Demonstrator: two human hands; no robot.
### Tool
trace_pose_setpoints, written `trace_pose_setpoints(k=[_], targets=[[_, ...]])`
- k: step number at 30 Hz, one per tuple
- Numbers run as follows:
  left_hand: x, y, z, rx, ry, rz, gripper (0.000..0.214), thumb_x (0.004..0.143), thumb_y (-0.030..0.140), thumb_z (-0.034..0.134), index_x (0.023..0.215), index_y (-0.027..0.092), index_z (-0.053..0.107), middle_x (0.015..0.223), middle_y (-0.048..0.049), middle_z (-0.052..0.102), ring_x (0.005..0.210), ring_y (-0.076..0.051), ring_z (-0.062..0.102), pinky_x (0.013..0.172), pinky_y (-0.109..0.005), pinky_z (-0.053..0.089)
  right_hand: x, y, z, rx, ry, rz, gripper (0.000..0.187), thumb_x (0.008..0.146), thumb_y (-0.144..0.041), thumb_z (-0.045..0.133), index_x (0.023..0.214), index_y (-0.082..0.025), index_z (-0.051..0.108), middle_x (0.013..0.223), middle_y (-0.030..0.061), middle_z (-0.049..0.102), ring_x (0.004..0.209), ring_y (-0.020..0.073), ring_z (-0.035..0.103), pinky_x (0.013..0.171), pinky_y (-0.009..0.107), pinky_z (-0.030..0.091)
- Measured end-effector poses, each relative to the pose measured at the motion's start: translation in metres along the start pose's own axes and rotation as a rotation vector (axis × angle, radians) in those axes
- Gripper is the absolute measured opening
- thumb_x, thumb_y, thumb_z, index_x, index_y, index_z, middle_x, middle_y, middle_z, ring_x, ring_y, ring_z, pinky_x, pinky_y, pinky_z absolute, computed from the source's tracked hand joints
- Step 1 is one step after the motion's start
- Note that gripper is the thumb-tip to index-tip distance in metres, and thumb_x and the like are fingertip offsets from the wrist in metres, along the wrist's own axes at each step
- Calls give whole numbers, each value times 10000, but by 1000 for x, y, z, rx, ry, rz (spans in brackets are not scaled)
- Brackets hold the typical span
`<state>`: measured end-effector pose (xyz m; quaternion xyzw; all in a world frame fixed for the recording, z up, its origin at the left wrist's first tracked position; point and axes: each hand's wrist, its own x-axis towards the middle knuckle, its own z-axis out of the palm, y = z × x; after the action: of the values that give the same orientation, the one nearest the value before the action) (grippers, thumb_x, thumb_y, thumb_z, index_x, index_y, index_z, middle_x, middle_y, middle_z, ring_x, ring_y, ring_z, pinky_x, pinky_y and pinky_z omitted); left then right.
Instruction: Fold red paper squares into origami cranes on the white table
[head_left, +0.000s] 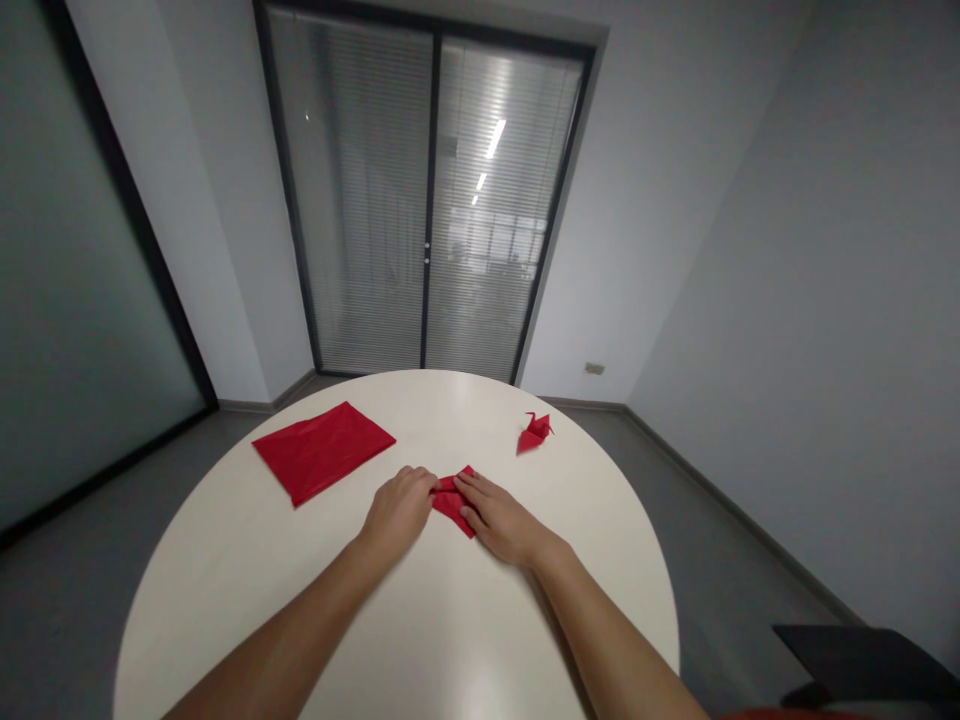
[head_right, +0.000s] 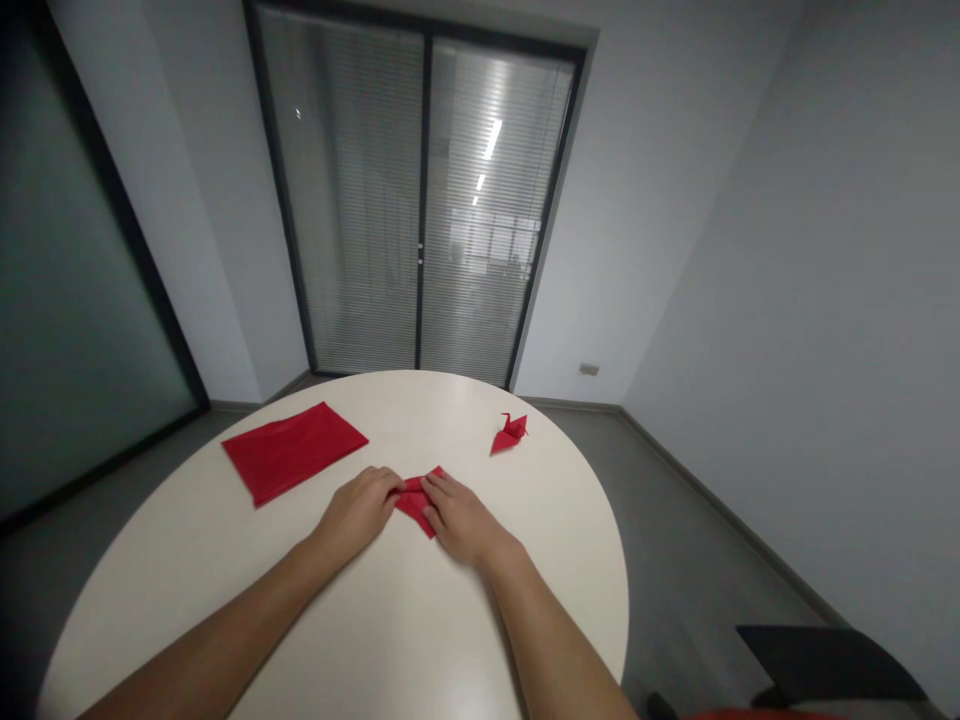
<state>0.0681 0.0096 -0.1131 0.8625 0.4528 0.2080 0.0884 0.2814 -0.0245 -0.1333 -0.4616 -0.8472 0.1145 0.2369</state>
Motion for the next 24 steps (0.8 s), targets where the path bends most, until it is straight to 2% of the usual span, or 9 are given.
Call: trace_pose_setpoints(k=[7, 12, 15, 19, 24], targets=[[1, -12, -6, -18, 21, -93, 176, 928, 145, 543, 901, 212, 703, 971, -75, 718, 981, -260, 628, 783, -333, 453, -4, 11, 3, -36, -70, 26, 514, 1013, -212, 430, 1511, -90, 459, 1569, 190, 426, 1499, 314, 338, 1239, 539, 299], [2, -26, -11, -63, -14, -104, 155, 910, 143, 562, 881, 217, 695, 961, -63, 710, 919, -233, 637, 739, -306, 433, -5, 16, 4, -41, -67, 62, 540, 985, -172, 445, 1523, -127, 448, 1573, 174, 425, 1505, 313, 325, 1224, 554, 314], [2, -30, -12, -72, -11, -66, 159, 920, 148, 550, 901, 226, 687, 970, -52, 703, 907, -222, 642, 727, -295, 426, -6, 15, 3, -55, -52, 84, 529, 986, -181, 439, 1513, -147, 467, 1560, 155, 456, 1492, 306, 354, 1216, 539, 328], [2, -31, -10, -50, 68, -21, 163, 961, 196, 502, 931, 232, 657, 989, -51, 680, 932, -226, 640, 724, -291, 430, -5, 8, 0, -77, -18, 110, 531, 982, -199, 457, 1512, -181, 470, 1530, 130, 507, 1453, 290, 423, 1204, 500, 348], [3, -30, -5, -64, 119, -154, 163, 987, 270, 464, 993, 226, 621, 1010, -63, 698, 894, -236, 660, 695, -302, 415, 0, -4, -9, -119, -5, 125, 509, 978, -217, 478, 1481, -143, 501, 1422, 161, 603, 1312, 292, 549, 1135, 453, 404]])
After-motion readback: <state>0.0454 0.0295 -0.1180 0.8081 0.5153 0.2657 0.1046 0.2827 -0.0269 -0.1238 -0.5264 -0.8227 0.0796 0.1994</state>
